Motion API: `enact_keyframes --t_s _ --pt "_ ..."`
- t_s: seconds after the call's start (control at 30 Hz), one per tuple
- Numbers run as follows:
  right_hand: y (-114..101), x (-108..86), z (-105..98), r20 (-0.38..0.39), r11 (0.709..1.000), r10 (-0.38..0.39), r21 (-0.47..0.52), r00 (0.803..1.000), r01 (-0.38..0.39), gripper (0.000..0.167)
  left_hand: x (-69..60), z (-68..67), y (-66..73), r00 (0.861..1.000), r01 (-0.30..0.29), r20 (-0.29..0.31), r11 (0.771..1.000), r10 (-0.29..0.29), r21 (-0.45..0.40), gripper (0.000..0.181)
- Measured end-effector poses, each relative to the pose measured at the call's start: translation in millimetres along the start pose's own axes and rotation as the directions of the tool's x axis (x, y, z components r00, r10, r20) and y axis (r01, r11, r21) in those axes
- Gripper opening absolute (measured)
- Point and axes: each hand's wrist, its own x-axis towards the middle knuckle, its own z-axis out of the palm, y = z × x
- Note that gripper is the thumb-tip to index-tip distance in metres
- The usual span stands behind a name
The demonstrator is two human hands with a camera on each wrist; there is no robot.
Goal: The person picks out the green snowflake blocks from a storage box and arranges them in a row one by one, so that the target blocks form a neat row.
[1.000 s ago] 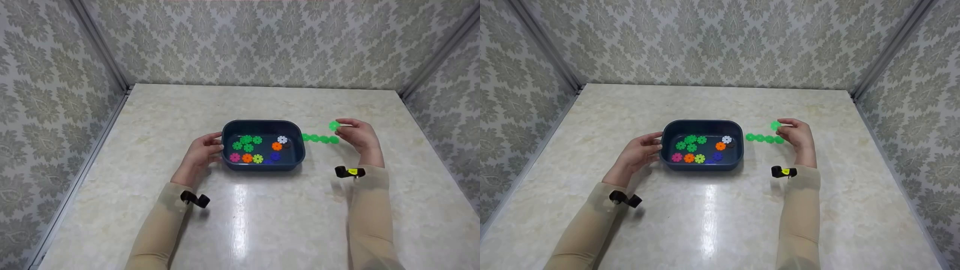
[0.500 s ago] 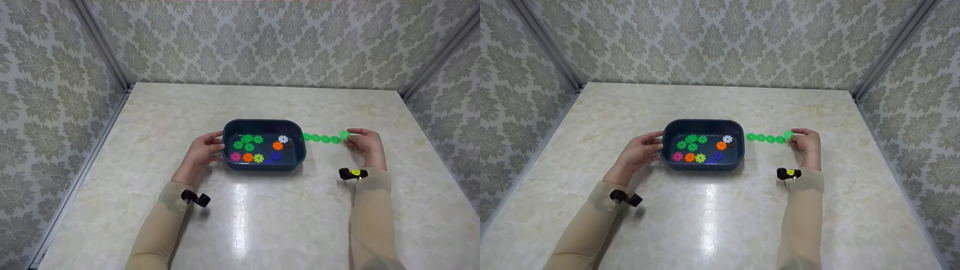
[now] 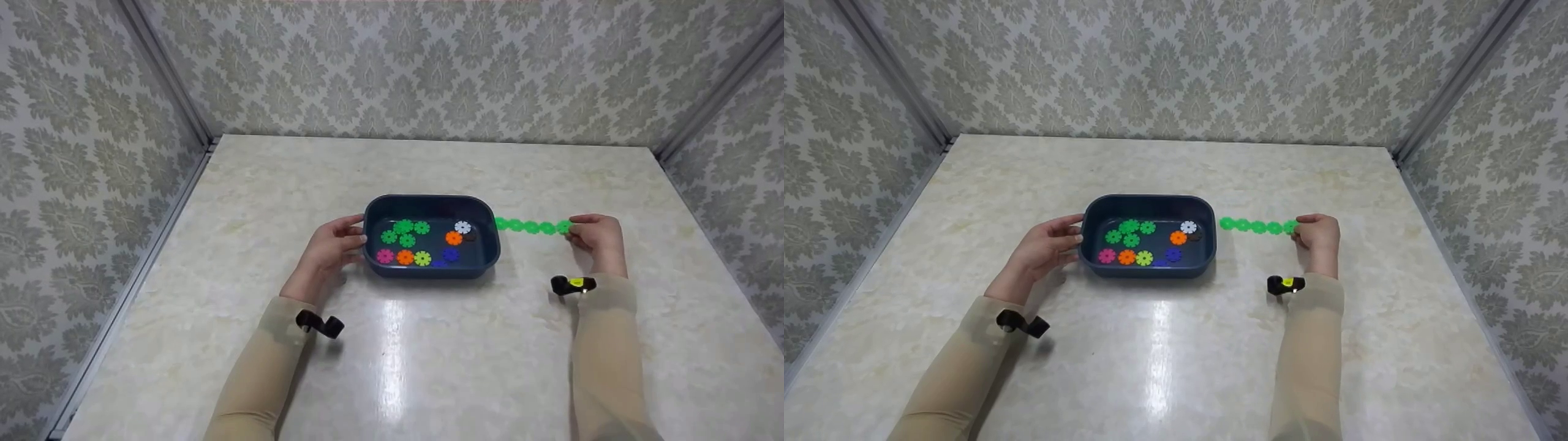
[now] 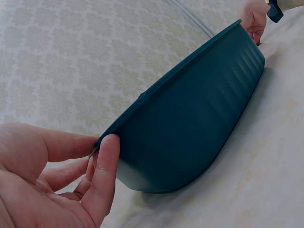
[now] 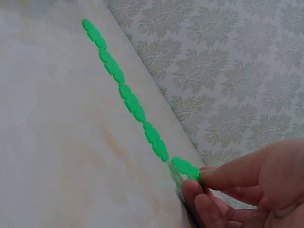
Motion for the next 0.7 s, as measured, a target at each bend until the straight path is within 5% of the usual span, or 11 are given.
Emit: enact_keyframes --t_s 0.7 --pt "-3.3 -1.0 0.2 -0.001 0.997 -0.033 -0.073 0.999 0.033 0.047 -2.5 1.4 2.1 1.000 -0.007 0.008 1.000 0.007 0.003 0.056"
